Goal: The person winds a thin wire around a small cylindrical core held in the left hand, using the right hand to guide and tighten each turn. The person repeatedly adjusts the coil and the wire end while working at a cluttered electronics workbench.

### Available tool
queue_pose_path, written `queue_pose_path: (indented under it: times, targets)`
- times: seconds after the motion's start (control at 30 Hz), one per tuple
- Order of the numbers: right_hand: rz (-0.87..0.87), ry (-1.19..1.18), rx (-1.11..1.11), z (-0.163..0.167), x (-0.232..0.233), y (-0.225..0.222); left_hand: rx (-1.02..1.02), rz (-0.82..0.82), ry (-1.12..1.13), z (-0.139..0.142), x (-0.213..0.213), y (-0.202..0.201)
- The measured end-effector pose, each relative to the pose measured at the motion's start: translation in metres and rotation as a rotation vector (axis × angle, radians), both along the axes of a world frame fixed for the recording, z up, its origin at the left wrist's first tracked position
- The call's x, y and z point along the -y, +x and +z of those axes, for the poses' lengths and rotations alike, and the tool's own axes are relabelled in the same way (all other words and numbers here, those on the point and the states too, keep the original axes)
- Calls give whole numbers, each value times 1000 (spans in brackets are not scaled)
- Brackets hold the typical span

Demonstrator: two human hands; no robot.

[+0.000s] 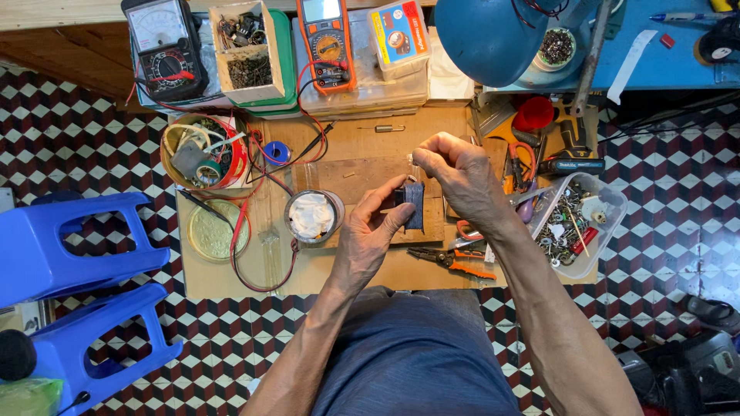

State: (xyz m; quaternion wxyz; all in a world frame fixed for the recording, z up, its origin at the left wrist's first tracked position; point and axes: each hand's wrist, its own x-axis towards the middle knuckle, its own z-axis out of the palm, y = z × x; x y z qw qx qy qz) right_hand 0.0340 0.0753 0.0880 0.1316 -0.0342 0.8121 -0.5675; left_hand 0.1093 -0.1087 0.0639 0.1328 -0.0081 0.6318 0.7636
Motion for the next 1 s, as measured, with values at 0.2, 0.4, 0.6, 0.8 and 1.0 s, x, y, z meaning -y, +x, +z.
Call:
queue_pose_path:
  times: [0.2,0.4,0.6,0.8,1.0]
  targets:
    - [-3,55,-22,8,0,1,11,-11,2,1,1,-2]
    - [3,34,-11,10,2,2,9,-3,5,0,1,-2]
    - [-6,-20,-16,-1,-1,-2,-3,3,7,0,0,-3]
    - [-27,-292,247,-25,-6,5,-8,2,10,-1,0,-6]
    - [-145,-536,482,-69,-3,37,98,39,136,-10,-6,-6]
